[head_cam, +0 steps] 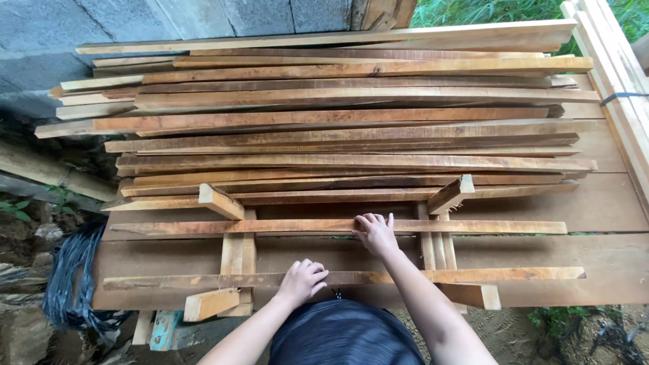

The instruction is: The person ties a bundle of thin wooden planks together using a black strap, securing it with a knot. They then lift the bundle and place it on a nearby wooden surface before returning to the workbench to handle another plank.

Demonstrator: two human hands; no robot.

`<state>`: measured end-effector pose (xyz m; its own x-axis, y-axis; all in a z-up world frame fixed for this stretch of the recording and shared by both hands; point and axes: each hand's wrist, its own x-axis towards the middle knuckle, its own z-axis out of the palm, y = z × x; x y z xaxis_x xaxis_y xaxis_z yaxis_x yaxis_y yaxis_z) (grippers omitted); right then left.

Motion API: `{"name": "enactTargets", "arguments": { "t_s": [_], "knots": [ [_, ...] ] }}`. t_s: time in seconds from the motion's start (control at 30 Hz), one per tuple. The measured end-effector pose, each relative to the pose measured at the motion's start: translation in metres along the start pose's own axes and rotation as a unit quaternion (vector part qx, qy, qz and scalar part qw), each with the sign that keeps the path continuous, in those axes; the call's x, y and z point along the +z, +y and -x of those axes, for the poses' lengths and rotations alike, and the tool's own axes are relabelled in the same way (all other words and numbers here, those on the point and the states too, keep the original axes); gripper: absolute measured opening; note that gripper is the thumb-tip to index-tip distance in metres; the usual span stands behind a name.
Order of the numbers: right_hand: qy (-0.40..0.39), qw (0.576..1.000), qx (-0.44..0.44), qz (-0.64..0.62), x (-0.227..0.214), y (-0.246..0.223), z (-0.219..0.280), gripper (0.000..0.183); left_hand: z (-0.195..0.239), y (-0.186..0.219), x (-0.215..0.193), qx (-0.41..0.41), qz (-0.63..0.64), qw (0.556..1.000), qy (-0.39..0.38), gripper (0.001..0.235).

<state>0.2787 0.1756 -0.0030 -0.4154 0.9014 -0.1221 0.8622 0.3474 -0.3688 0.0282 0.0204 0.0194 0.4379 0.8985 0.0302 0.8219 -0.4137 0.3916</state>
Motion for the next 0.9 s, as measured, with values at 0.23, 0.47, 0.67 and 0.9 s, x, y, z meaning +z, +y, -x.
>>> {"name": "enactTargets", "arguments": {
  "t_s": [0.23,0.47,0.67,0.9],
  "knots": [
    [-0.002,0.998,0.013,-0.061,0.020,0.008,0.027,0.046,-0.004,0.006,0.004,-0.018,-0.078,0.997,-0.012,0.029],
    [-0.034,0.996,0.026,-0.072,0.020,0.010,0.059,0.042,-0.012,0.011,0.004,-0.117,-0.195,0.971,-0.073,0.091],
    [-0.064,0.995,0.036,-0.074,0.015,0.004,0.082,0.045,-0.027,0.018,-0.023,-0.222,-0.123,0.953,-0.167,0.110],
    [-0.064,0.993,0.047,-0.082,0.015,0.001,0.092,0.046,-0.020,0.003,0.001,-0.244,-0.066,0.950,-0.186,0.082]
  ]
}}
